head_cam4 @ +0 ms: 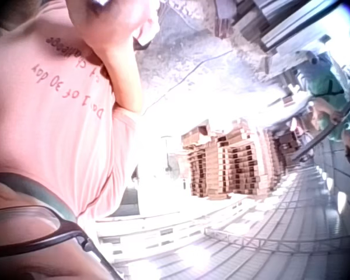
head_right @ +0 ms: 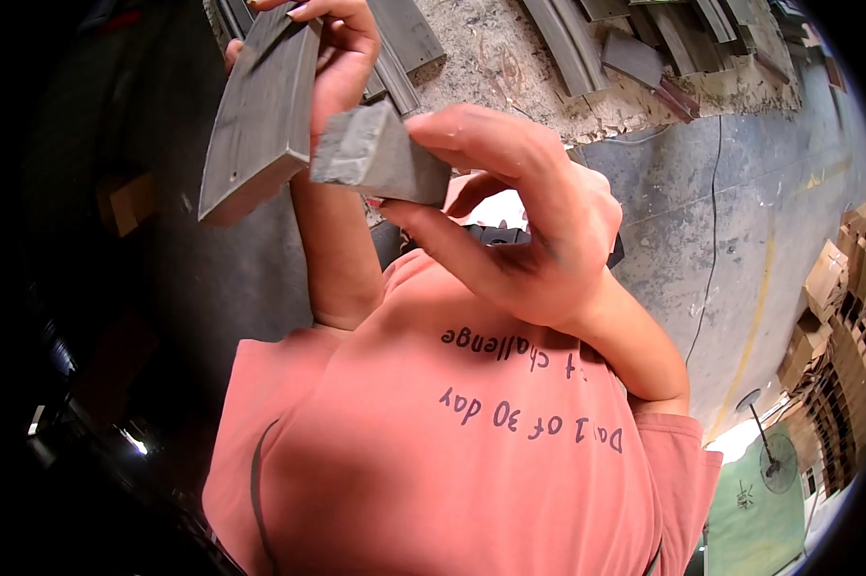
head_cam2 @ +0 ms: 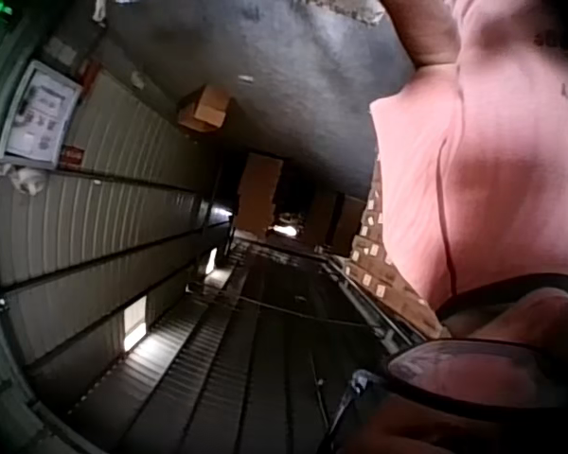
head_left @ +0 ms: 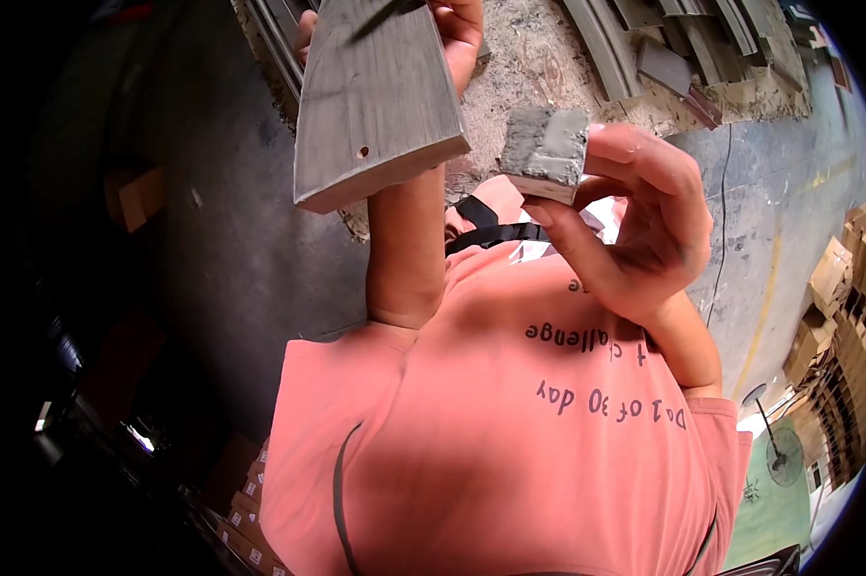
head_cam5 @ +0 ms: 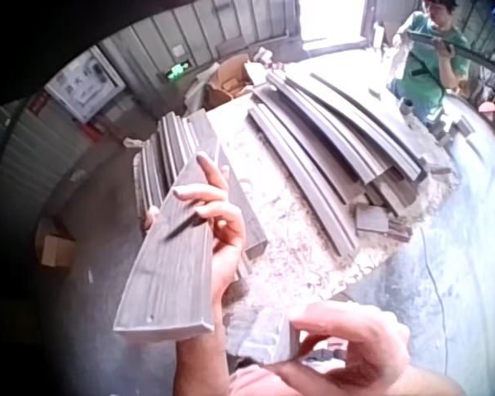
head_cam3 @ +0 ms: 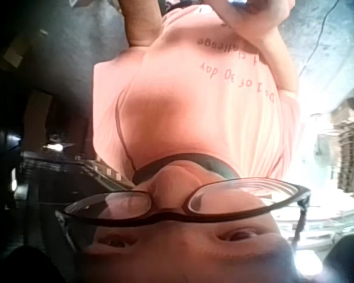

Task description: Using a sanding block to smooth the edges and ends of decorative wood trim pieces.

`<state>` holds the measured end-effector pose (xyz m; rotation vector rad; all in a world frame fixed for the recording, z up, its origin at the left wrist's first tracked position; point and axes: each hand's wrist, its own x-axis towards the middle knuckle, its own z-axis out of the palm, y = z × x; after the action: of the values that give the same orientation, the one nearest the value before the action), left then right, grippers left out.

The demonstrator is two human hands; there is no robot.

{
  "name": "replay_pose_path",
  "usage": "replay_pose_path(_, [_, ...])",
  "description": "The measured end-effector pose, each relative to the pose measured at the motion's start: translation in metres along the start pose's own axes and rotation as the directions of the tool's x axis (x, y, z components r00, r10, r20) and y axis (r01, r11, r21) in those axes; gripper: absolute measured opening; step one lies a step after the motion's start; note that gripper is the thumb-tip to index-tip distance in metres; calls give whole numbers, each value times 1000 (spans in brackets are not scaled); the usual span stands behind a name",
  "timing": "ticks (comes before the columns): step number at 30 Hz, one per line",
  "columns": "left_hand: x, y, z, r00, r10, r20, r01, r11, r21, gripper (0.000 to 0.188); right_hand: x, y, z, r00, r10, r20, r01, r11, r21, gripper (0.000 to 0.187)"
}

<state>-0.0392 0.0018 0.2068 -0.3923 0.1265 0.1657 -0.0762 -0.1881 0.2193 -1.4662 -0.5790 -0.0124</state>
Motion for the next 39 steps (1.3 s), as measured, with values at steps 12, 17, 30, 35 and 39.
replay_pose_path(12, [4, 2, -3, 997, -42, 67, 41, 999, 17, 84, 0, 6, -5, 992, 53, 114, -66, 991, 114, 52])
replay_pose_path(17, [0, -2, 1, 999, 24, -33, -24, 1000, 6, 83, 13, 2, -3, 951, 15, 308, -30, 999, 43, 59])
replay_pose_path(30, [1, -6, 5, 999, -33, 11, 33, 999, -41, 82, 10, 8, 3, 981, 76, 180, -106, 981, 164, 51])
replay_pose_path(35, [5, 2, -3, 1000, -6, 19, 5, 999, 33, 82, 2, 14, -2, 982, 72, 173, -104, 977, 188, 51])
replay_pose_path(39, [2, 1, 2, 999, -33, 21, 32, 999, 32, 81, 12, 8, 3, 975, 110, 195, -145, 973, 178, 51])
